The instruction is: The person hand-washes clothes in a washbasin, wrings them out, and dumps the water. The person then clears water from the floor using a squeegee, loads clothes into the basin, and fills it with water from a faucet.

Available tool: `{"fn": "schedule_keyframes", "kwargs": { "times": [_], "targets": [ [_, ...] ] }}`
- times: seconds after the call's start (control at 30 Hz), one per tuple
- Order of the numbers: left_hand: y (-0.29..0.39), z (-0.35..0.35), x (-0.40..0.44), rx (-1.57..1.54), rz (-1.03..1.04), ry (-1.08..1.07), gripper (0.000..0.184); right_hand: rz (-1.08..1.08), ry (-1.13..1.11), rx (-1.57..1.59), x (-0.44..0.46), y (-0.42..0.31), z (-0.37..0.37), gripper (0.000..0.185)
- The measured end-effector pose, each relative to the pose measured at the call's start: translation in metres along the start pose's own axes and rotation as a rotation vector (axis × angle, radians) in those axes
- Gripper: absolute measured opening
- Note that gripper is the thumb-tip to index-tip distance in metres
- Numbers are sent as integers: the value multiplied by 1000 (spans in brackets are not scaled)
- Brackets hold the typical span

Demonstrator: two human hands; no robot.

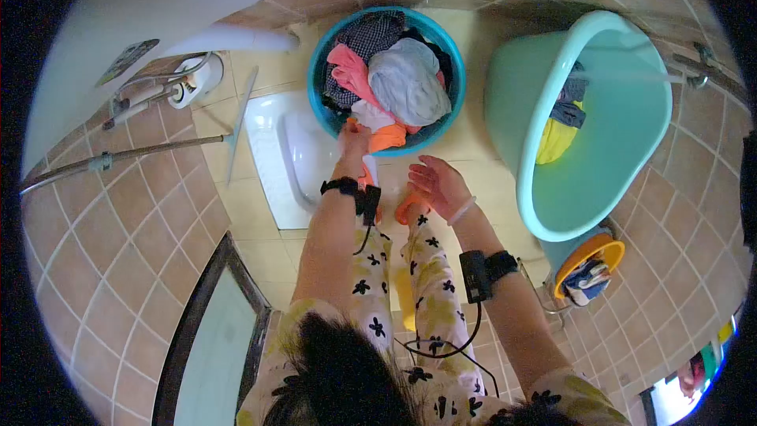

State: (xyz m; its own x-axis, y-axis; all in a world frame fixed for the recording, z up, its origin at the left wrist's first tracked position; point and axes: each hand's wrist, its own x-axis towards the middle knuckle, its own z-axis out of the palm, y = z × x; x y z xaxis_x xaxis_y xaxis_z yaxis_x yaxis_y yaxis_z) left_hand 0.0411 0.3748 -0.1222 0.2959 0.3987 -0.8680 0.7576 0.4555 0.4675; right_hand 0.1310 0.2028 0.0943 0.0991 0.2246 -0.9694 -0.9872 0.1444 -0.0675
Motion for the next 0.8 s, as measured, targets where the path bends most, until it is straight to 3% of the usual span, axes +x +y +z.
{"fn": "schedule_keyframes", "kwargs": {
  "times": [0.07,0.13,0.17,0.2,0.27,0.3,0.33,0.37,0.43,0.5,0.57,0.6,0.7,0.8],
  "targets": [
    [13,-2,-36,54,77,13,15,-12,-1,9,-6,7,10,36],
    [32,-13,-78,74,150,-28,12,-38,242,-90,-15,7,26,50],
    [48,-20,-106,73,155,-25,12,-40,237,-91,-3,18,10,50],
    [67,-26,-138,72,214,-104,10,-196,19,-304,23,40,-23,56],
    [87,-31,-190,123,272,-227,9,-354,-202,-514,11,38,-22,63],
    [93,-31,-212,178,271,-268,10,-127,-118,-256,-32,13,14,66],
    [101,-30,-234,240,431,-329,14,100,-35,1,-58,0,36,68],
    [111,-25,-254,303,591,-390,17,100,-39,0,-56,6,25,68],
    [138,-10,-287,225,771,-465,21,-214,-249,-46,-57,17,-20,57],
    [177,2,-317,285,989,-544,25,-334,-219,-138,-110,-10,-19,53],
    [183,24,-345,339,862,-703,24,-357,-249,-122,-152,-33,-28,59],
    [192,41,-357,220,925,-764,24,-367,-236,-118,-171,-42,-33,59],
    [214,93,-404,-85,1088,-947,28,-477,-81,-100,-235,-62,-57,59],
    [245,129,-444,-193,1250,-1127,33,-663,142,-86,-291,-82,-86,59]
  ]
}}
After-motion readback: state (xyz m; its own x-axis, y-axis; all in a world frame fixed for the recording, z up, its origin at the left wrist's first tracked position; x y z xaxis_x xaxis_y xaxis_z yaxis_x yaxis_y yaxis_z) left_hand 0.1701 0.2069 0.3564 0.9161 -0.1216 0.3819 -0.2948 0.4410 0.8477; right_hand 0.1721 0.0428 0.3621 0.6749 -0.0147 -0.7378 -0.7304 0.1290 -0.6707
